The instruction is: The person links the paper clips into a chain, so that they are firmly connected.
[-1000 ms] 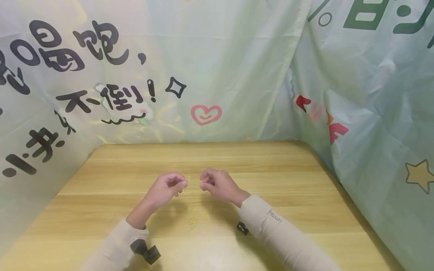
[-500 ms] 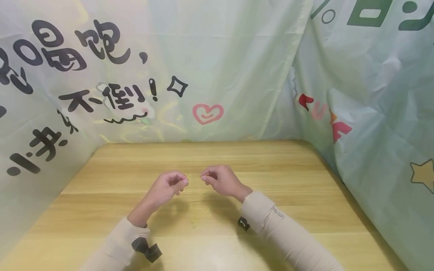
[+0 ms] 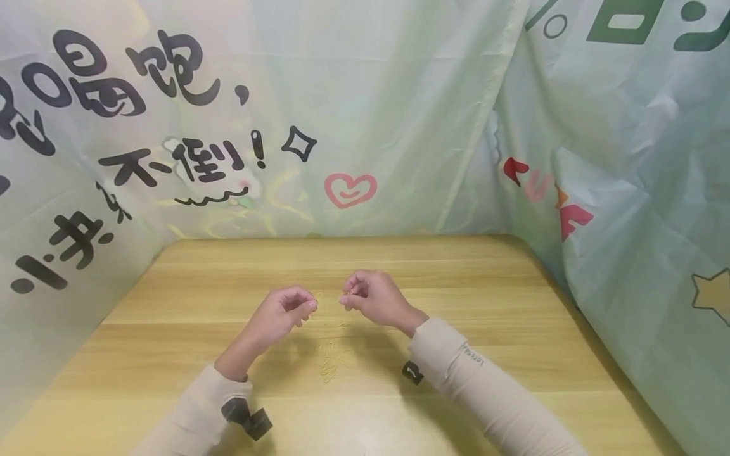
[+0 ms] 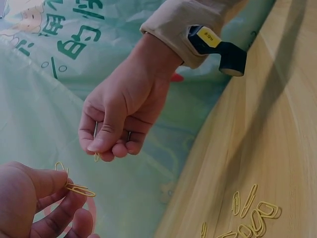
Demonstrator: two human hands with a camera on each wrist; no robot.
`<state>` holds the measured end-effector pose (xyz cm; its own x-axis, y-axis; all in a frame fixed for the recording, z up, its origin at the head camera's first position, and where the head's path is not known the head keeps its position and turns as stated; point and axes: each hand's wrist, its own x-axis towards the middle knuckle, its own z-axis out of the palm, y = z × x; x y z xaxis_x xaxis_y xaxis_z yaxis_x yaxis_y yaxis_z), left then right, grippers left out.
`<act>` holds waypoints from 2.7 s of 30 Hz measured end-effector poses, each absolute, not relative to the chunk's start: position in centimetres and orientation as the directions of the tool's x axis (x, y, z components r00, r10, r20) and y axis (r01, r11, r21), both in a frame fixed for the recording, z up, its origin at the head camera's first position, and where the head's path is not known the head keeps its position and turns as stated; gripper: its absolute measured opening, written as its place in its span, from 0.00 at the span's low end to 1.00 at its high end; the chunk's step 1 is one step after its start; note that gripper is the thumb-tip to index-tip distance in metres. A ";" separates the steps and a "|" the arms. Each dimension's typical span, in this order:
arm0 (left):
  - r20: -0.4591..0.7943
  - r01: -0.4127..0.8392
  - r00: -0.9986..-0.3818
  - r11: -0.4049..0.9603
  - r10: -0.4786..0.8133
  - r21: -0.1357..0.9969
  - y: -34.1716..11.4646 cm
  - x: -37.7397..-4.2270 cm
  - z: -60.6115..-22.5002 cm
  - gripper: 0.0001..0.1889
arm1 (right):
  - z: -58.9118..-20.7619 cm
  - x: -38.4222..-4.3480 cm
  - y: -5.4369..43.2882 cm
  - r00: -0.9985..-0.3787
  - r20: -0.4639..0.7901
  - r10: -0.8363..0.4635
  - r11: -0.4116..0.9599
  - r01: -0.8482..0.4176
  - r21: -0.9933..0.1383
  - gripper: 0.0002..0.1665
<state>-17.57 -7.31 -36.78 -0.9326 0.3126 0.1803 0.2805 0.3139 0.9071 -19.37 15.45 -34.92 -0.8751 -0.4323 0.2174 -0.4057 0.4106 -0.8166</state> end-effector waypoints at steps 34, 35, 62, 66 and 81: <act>0.184 0.291 -0.929 0.328 0.321 0.899 -6.8 -17.5 -36.7 0.03 | -34.8 -19.3 14.7 -0.903 0.235 -0.361 0.324 -0.357 -0.876 0.06; 0.184 0.291 -0.929 0.328 0.321 0.899 -6.8 -17.5 -36.7 0.03 | -34.8 -19.3 14.6 -0.903 0.231 -0.361 0.321 -0.353 -0.879 0.07; 0.319 0.451 -0.886 0.464 0.337 0.762 -6.6 -17.6 -37.3 0.04 | -34.4 -19.0 13.7 -0.914 0.197 -0.354 0.282 -0.305 -0.910 0.09; 0.354 0.491 -0.867 0.476 0.350 0.730 -6.5 -17.6 -37.3 0.04 | -34.4 -19.0 13.6 -0.915 0.189 -0.356 0.277 -0.297 -0.914 0.09; 0.383 0.511 -0.857 0.476 0.346 0.715 -6.2 -17.3 -37.0 0.04 | -34.9 -19.0 13.5 -0.903 0.141 -0.406 0.228 -0.250 -0.941 0.10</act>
<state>-17.32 -6.23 -36.97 -0.8568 0.3456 0.3826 0.5115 0.4765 0.7151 -18.96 13.49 -34.86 -0.9027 -0.4064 0.1412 -0.2499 0.2282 -0.9410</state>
